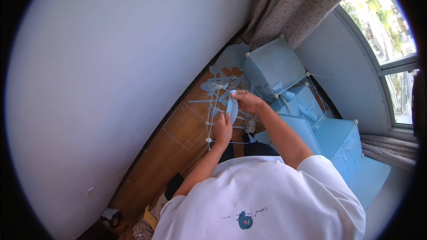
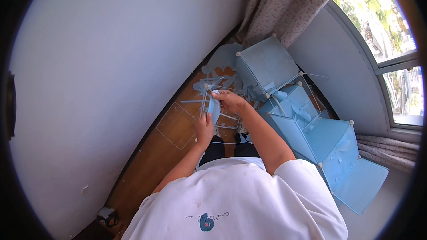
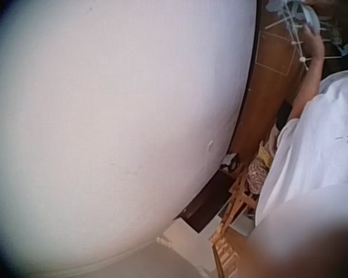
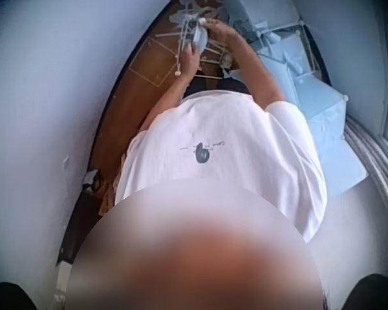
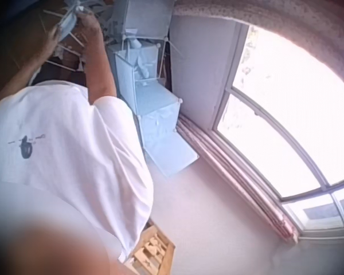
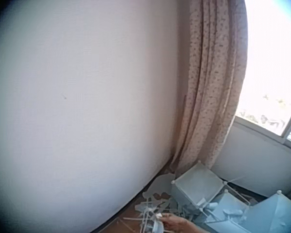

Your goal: The person assembles a light blue plastic storage unit by hand. They attach side panels to a white wireframe structure, connect the frame pieces, and secure the components together in a room with a window.

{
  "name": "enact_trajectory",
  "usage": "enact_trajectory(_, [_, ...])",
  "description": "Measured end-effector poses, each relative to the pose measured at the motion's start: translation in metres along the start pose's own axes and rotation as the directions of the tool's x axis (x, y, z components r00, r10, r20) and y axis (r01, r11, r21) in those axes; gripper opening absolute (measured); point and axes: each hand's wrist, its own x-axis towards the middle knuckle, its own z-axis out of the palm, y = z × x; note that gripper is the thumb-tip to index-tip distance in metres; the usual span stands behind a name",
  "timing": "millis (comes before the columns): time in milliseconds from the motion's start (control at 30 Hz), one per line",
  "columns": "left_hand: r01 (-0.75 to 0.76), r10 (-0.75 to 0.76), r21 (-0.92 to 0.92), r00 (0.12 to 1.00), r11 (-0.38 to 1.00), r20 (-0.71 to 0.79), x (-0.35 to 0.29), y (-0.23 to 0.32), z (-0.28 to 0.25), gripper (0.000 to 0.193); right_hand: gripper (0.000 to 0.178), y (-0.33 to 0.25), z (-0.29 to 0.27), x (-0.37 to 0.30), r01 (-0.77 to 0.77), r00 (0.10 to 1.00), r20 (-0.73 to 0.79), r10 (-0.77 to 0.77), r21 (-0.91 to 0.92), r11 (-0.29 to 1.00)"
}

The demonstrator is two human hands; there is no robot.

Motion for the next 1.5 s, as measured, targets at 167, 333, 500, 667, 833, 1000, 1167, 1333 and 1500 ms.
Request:
enact_trajectory(167, [0.125,-0.126,0.025,0.991,0.992,0.050,-0.007,-0.005,0.000,0.039,0.030,-0.002,-0.001,-0.007,-0.114,0.975,0.194,0.111,0.004,0.993])
enact_trajectory(333, [0.209,-0.202,-0.059,0.974,0.976,0.102,0.001,-0.011,-0.006,0.044,0.029,0.009,-0.003,0.001,-0.019,1.000,-0.021,0.013,-0.261,0.965])
enact_trajectory(500, [0.226,-0.224,-0.035,0.973,0.973,0.047,0.010,-0.016,0.001,0.043,0.029,-0.022,0.027,-0.007,0.020,0.956,-0.150,-0.250,-0.822,0.569])
enact_trajectory(667, [0.345,-0.334,-0.056,0.931,0.937,0.146,0.020,-0.032,0.006,0.042,0.027,-0.008,0.048,-0.017,0.038,0.721,-0.066,-0.690,-0.990,0.135])
enact_trajectory(833, [0.359,-0.333,-0.254,0.932,0.898,0.139,0.021,-0.037,0.009,0.037,0.017,0.010,0.056,-0.030,0.105,0.645,0.082,-0.760,-0.994,-0.019])
enact_trajectory(1000, [0.377,-0.328,-0.307,0.923,0.874,0.200,0.035,-0.038,0.009,0.034,0.016,0.021,0.061,-0.041,0.209,0.527,0.197,-0.827,-0.973,-0.098])
enact_trajectory(1167, [0.400,-0.360,-0.463,0.916,0.791,0.178,0.034,-0.045,0.023,0.036,0.015,0.027,0.065,-0.054,0.231,0.493,0.194,-0.848,-0.969,-0.087])
enact_trajectory(1333, [0.599,-0.522,-0.615,0.786,0.512,0.331,0.061,-0.017,-0.006,0.032,0.015,0.037,0.078,-0.080,0.320,0.609,0.206,-0.766,-0.948,-0.001])
enact_trajectory(1500, [0.620,-0.406,-0.622,0.784,0.478,0.470,0.075,-0.039,-0.016,0.027,0.018,0.044,0.076,-0.091,0.311,0.651,0.088,-0.754,-0.937,0.159])
